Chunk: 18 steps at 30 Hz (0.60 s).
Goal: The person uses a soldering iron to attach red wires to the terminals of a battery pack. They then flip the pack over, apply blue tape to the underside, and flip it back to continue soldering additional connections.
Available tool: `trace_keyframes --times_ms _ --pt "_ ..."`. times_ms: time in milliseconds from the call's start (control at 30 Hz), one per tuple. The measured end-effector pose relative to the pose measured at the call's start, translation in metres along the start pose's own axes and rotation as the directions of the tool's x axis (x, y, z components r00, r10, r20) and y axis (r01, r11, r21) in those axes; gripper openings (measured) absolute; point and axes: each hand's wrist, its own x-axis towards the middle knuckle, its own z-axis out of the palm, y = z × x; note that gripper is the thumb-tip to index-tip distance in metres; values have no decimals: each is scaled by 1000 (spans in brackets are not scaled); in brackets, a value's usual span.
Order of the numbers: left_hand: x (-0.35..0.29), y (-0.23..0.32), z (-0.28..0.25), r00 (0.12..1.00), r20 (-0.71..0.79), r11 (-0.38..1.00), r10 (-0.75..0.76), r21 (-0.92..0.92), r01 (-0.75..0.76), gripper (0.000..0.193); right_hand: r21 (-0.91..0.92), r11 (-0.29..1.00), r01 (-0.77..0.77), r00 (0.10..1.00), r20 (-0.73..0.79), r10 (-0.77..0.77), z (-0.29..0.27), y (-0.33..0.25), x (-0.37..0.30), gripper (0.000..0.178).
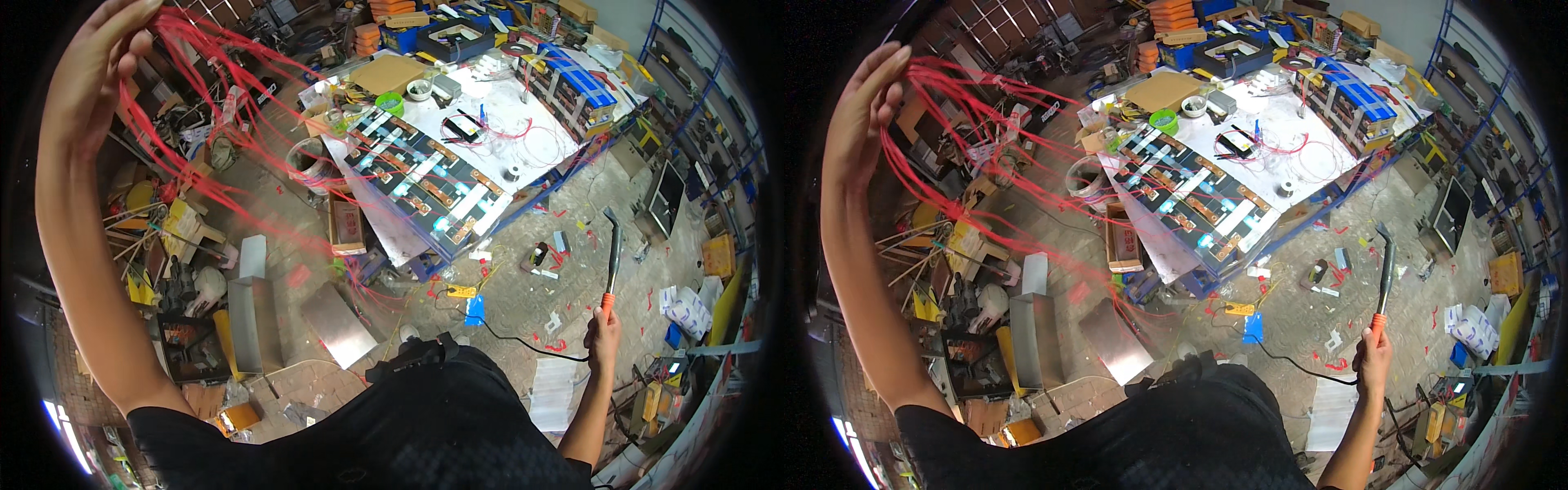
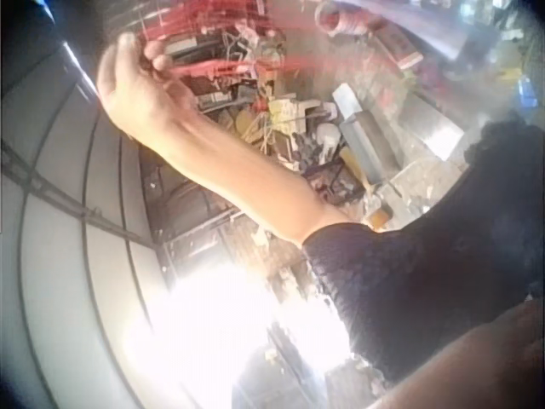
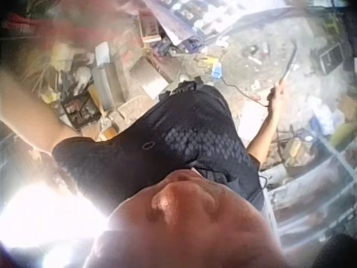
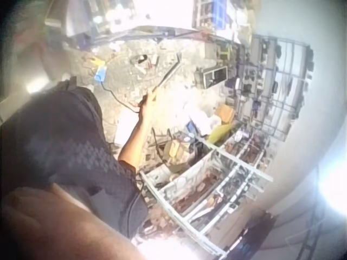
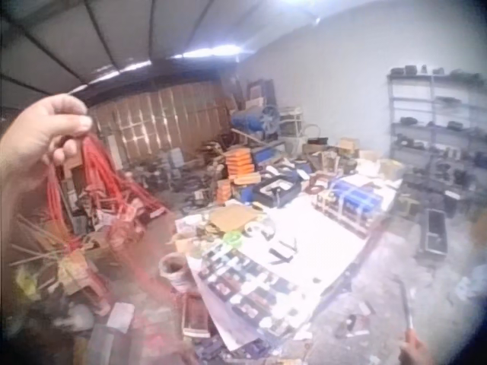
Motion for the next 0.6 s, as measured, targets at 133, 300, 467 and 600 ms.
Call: trace_keyframes --times_ms 133,300,467,600 --pt "-11 54 50 999 8 998 53 -16 -53 24 -4 1000 3 1000 6 -3 -9 3 5 25" --pt "2 85 73 997 4 993 80 85 -80 31 -10 1000 18 999 50 -17 -22 12 10 23" --pt "44 80 74 999 4 999 -36 -18 36 5 10 1000 0 996 95 -1 -40 22 9 18" --pt "104 10 8 992 124 997 35 68 -44 48 0 1000 10 994 109 -10 -49 18 4 15"
